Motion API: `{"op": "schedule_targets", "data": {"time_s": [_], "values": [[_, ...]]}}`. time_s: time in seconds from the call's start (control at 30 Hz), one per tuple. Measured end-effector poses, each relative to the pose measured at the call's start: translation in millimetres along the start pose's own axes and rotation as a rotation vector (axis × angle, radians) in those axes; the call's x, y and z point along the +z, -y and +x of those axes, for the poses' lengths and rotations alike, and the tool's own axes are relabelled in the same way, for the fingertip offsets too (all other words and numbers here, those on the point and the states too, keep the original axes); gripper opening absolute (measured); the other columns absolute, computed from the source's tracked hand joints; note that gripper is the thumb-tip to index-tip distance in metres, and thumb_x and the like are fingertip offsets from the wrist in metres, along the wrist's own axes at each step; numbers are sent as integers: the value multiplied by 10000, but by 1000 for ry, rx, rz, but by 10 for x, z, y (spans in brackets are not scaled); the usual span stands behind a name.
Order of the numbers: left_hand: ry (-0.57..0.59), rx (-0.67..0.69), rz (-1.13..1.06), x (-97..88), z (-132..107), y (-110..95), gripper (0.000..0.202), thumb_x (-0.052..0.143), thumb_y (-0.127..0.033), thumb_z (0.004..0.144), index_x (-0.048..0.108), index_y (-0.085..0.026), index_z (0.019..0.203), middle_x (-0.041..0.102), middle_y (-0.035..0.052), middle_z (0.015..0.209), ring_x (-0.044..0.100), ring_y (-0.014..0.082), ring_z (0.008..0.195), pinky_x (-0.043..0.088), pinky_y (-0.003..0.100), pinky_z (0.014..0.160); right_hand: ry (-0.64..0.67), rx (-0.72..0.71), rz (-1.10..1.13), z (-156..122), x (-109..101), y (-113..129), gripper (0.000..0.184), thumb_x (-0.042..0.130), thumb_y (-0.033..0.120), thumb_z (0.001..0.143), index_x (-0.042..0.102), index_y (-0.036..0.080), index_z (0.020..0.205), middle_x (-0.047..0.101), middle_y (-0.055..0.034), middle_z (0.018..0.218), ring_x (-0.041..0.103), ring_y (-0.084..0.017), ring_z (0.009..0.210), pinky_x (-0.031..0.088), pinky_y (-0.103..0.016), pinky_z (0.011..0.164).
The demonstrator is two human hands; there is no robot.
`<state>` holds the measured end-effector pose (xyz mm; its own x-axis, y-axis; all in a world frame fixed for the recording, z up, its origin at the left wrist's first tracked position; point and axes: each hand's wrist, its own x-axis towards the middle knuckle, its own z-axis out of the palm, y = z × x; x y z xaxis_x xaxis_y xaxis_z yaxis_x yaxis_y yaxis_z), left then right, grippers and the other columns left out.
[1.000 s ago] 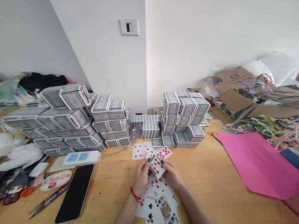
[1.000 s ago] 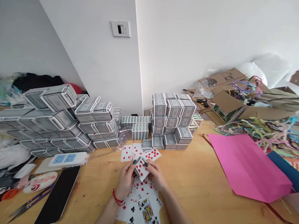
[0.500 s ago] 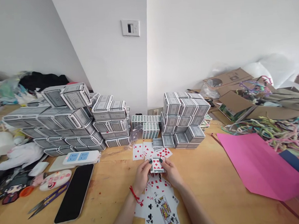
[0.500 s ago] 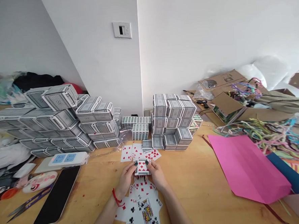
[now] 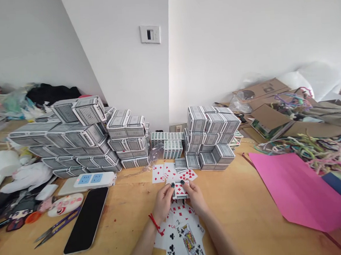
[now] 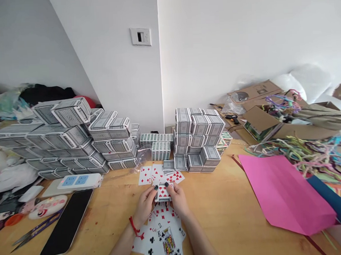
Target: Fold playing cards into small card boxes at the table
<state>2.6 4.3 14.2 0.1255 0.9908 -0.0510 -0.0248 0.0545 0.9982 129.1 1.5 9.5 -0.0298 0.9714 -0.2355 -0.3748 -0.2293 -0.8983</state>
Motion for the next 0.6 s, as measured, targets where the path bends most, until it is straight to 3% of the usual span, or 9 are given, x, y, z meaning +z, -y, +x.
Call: {"op": "schedule_targets", "data": {"time_s": [0.27, 0.6], "values": [[-36, -37, 10, -38, 35, 31, 346, 546, -439, 691, 413, -177, 508, 363, -59, 499, 308, 85, 477, 266, 208, 466, 53, 18, -59, 8, -32, -47, 326, 604, 492, 661, 470, 199, 611, 448, 76, 427, 355, -67, 323, 290, -196, 322], [-53, -56, -10, -42, 49, -5, 288, 499, -421, 701, 491, -171, 559, 484, -21, 540, 424, 124, 533, 335, 221, 506, 52, -15, -94, -14, -26, -32, 340, 603, 476, 668, 453, 187, 570, 427, 73, 446, 335, -60, 365, 260, -192, 366]]}}
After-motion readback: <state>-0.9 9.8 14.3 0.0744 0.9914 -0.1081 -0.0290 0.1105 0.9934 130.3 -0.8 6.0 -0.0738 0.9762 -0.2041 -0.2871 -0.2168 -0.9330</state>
